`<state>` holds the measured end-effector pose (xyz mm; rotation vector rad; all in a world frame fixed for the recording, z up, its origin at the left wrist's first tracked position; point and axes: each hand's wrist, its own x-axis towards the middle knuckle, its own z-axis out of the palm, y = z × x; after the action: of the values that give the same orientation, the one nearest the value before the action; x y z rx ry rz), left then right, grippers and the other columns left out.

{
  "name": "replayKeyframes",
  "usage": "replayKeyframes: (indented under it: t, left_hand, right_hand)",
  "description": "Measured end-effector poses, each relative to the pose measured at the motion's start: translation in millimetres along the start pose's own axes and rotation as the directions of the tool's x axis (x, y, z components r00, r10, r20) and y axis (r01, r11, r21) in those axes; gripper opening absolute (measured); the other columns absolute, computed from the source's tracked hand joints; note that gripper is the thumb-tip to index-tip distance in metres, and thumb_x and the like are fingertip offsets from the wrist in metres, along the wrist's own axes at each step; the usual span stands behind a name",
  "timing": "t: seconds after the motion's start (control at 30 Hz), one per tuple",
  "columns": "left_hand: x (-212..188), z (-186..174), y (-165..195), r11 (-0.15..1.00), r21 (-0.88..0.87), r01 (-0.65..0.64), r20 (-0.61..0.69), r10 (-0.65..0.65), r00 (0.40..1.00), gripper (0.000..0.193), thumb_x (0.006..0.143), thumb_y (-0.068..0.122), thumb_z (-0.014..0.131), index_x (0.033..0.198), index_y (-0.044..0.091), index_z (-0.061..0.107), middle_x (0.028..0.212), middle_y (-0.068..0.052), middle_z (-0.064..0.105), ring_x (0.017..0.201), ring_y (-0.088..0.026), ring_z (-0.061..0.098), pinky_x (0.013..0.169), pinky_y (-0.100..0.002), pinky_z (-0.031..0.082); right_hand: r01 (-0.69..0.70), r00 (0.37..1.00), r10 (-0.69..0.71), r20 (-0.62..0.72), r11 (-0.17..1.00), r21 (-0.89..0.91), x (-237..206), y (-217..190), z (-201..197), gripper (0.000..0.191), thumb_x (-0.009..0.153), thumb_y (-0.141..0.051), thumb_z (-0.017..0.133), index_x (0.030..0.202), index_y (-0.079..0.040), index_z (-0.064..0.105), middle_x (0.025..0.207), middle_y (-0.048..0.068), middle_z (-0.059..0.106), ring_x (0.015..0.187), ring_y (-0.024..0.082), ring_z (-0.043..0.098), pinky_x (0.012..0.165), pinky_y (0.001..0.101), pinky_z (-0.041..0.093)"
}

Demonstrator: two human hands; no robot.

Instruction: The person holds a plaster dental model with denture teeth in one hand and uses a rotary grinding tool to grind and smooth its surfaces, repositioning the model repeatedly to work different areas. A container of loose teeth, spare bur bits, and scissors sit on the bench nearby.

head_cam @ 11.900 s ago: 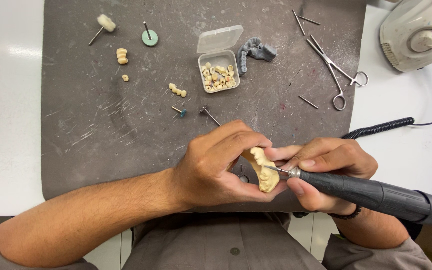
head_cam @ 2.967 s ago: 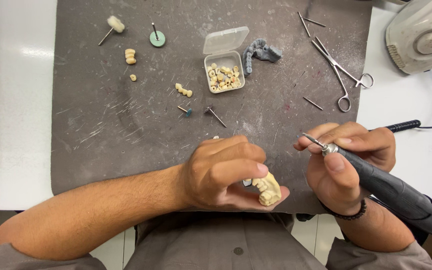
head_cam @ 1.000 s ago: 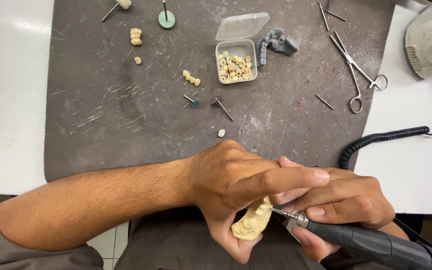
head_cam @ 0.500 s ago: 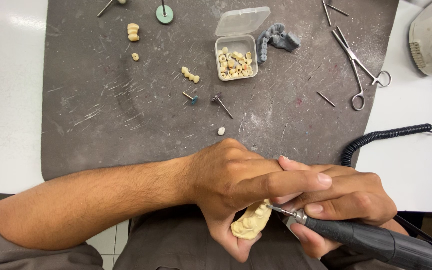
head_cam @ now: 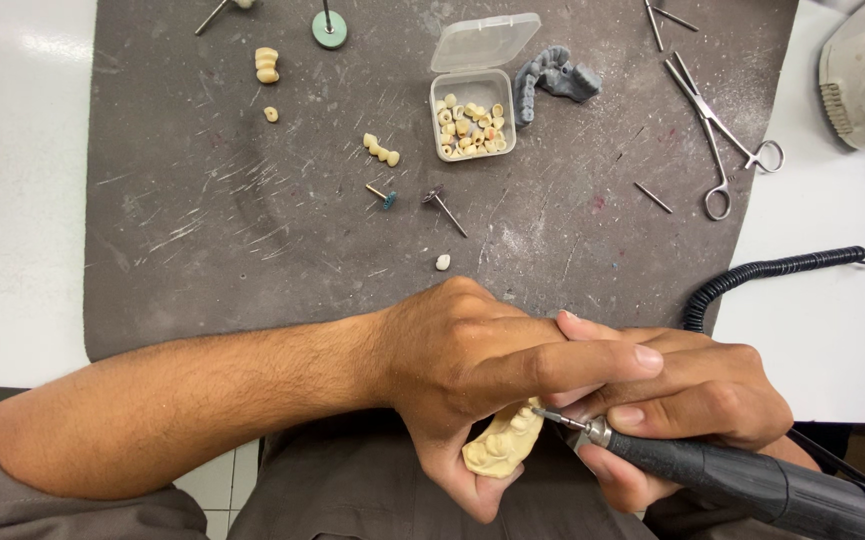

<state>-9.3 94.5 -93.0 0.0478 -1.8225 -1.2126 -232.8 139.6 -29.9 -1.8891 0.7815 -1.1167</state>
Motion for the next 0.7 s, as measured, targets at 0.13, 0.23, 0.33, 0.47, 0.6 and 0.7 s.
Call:
replayKeyframes:
  t: [0.13, 0.23, 0.33, 0.47, 0.6, 0.7]
  left_hand:
    - [-1.5, 0.6, -0.7, 1.0, 0.007, 0.005, 0.005, -0.005, 1.0, 0.109, 0.068, 0.044, 0.091, 0.156, 0.014, 0.034, 0.1, 0.003, 0.07, 0.094, -0.01, 0.075, 0.072, -0.021, 0.062]
    - [-2.9, 0.6, -1.2, 1.0, 0.011, -0.001, 0.003, 0.001, 1.0, 0.11, 0.067, 0.043, 0.09, 0.156, 0.014, 0.033, 0.1, 0.002, 0.07, 0.094, -0.011, 0.075, 0.072, -0.021, 0.062]
    - [-3.1, 1.9, -1.8, 1.0, 0.007, 0.0, 0.001, 0.0, 1.0, 0.11, 0.066, 0.042, 0.088, 0.157, 0.014, 0.033, 0.1, 0.003, 0.07, 0.094, -0.01, 0.075, 0.073, -0.021, 0.062]
    - [-2.3, 2.4, -1.2, 1.0, 0.008, 0.011, 0.008, -0.011, 1.0, 0.108, 0.068, 0.045, 0.09, 0.156, 0.013, 0.034, 0.097, 0.003, 0.07, 0.091, -0.011, 0.075, 0.07, -0.021, 0.062]
    - [-1.7, 1.1, -0.7, 1.0, 0.01, 0.003, 0.009, -0.003, 1.0, 0.109, 0.069, 0.046, 0.09, 0.156, 0.014, 0.033, 0.097, 0.003, 0.07, 0.091, -0.011, 0.075, 0.071, -0.021, 0.062]
    - [-1.6, 0.0, -0.7, 1.0, 0.019, 0.003, 0.015, -0.003, 1.0, 0.109, 0.067, 0.045, 0.088, 0.157, 0.014, 0.033, 0.098, 0.003, 0.07, 0.092, -0.01, 0.075, 0.071, -0.021, 0.062]
  right_hand:
    - [-0.008, 0.999, 0.009, 0.047, 1.0, -0.012, 1.4, -2.1, -3.9, 0.032, 0.079, -0.012, 0.083, 0.097, -0.008, 0.057, 0.089, 0.007, 0.071, 0.082, 0.025, 0.081, 0.098, 0.0573, 0.064]
    - [-0.016, 0.999, 0.016, 0.031, 1.0, -0.006, 0.4, -3.1, -2.3, 0.031, 0.079, -0.011, 0.083, 0.096, -0.008, 0.057, 0.089, 0.008, 0.07, 0.082, 0.024, 0.081, 0.098, 0.057, 0.064]
    - [-0.009, 1.0, 0.009, -0.024, 1.0, 0.005, -1.3, -1.9, 1.8, 0.031, 0.078, -0.011, 0.084, 0.095, -0.008, 0.058, 0.088, 0.007, 0.069, 0.081, 0.023, 0.081, 0.097, 0.0563, 0.065]
    - [0.025, 1.0, -0.025, -0.003, 0.999, 0.02, 0.5, 1.7, 0.5, 0.031, 0.076, -0.011, 0.084, 0.094, -0.007, 0.059, 0.087, 0.007, 0.072, 0.08, 0.024, 0.081, 0.097, 0.0569, 0.064]
    - [-0.009, 0.999, 0.009, -0.033, 1.0, -0.009, 0.1, -3.0, 1.6, 0.03, 0.076, -0.011, 0.083, 0.094, -0.008, 0.059, 0.088, 0.006, 0.069, 0.079, 0.023, 0.08, 0.097, 0.0556, 0.065]
    - [-0.011, 1.0, 0.011, -0.02, 1.0, 0.014, 2.1, -5.4, 1.8, 0.031, 0.076, -0.011, 0.084, 0.094, -0.008, 0.059, 0.089, 0.006, 0.07, 0.079, 0.022, 0.081, 0.099, 0.0565, 0.065]
